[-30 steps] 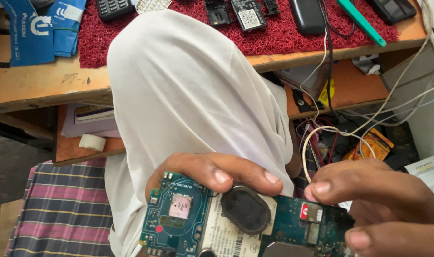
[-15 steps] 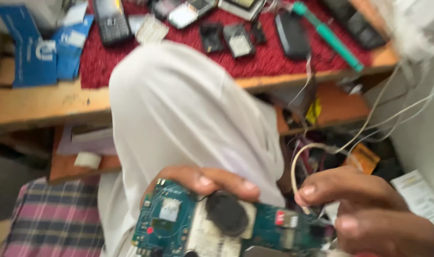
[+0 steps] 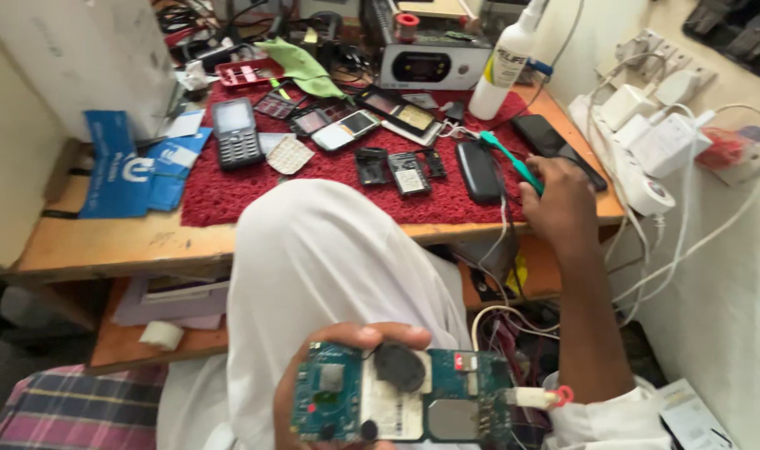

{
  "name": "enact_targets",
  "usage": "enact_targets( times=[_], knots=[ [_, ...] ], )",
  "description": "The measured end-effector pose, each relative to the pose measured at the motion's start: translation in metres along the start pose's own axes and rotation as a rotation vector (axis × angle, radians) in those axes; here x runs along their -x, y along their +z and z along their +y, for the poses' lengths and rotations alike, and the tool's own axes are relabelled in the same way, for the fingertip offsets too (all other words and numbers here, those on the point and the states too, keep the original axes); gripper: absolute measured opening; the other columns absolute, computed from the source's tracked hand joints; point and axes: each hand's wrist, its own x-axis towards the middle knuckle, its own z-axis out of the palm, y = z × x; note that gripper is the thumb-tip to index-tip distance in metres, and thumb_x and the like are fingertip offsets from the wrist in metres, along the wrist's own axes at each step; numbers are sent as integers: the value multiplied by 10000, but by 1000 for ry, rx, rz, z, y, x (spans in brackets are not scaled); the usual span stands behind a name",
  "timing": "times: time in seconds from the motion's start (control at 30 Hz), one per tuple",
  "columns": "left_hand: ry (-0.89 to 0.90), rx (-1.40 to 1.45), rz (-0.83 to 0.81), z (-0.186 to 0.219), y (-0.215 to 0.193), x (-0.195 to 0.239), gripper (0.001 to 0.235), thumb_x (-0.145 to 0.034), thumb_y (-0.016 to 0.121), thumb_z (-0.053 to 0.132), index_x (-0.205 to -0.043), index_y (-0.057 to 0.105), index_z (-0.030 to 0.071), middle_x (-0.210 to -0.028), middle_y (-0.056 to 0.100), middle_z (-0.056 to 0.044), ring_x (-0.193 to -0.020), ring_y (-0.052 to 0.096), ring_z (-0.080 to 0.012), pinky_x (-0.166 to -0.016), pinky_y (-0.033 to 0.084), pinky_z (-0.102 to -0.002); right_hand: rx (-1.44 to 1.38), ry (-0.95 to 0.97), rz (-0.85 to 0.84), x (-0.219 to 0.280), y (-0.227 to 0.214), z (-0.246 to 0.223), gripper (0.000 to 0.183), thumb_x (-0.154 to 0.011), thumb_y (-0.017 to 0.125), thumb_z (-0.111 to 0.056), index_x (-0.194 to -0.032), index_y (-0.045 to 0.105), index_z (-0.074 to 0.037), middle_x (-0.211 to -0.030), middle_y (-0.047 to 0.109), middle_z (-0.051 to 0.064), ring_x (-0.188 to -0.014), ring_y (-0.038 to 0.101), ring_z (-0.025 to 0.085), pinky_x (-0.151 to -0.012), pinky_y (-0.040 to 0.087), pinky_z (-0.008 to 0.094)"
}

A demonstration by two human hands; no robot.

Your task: The person holds a disassembled smartphone, navigates the touchscreen, and then uses a plastic spudger to clean the motherboard and connector area. The device is handled one at a time and turned over to access different sides.

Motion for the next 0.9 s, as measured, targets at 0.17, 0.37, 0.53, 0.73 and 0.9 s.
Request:
enact_targets(
  times=[0.17,0.37,0.53,0.73,0.9],
  knots=[
    [-89,-128,131,15,14,2,702,-814,936,107,-1332,496,-69,-1358,612,-385,-1283,664,-395,-1132,540,-526,-42,102,-69,-7,4,-2,308,-886,755,-55,-1193,742,-68,-1090,705,174,-998,683,351,-906,538,470],
    [-112,-119,116,16,14,5,716,-853,929,153,-1373,477,-43,-1405,607,-342,-1297,660,-344,-1134,549,-489,-699,280,-58,67,-108,-44,266,-989,645,4,-1249,653,-50,-1059,587,91,-876,628,141,-773,520,261],
    [-74,-175,70,13,12,2,722,-869,925,157,-1406,482,-37,-1431,615,-336,-1283,664,-311,-1120,559,-447,-581,-192,-282,146,-162,-3,342,-857,687,-108,-1197,678,-139,-1175,642,94,-945,673,164,-809,623,258],
    [-140,-119,97,13,11,3,726,-812,927,171,-1332,463,-33,-1387,587,-336,-1253,661,-330,-1086,553,-456,-479,-346,-290,164,-169,12,255,-875,713,-106,-1114,723,-193,-1128,670,64,-971,681,165,-826,628,260],
    [-138,-95,5,21,10,1,687,-931,880,129,-1436,438,-14,-1492,556,-330,-1368,621,-344,-1192,513,-482,-339,-331,-219,159,-166,4,281,-841,743,-61,-1073,723,-217,-1053,671,37,-926,669,159,-758,602,249]
  ],
)
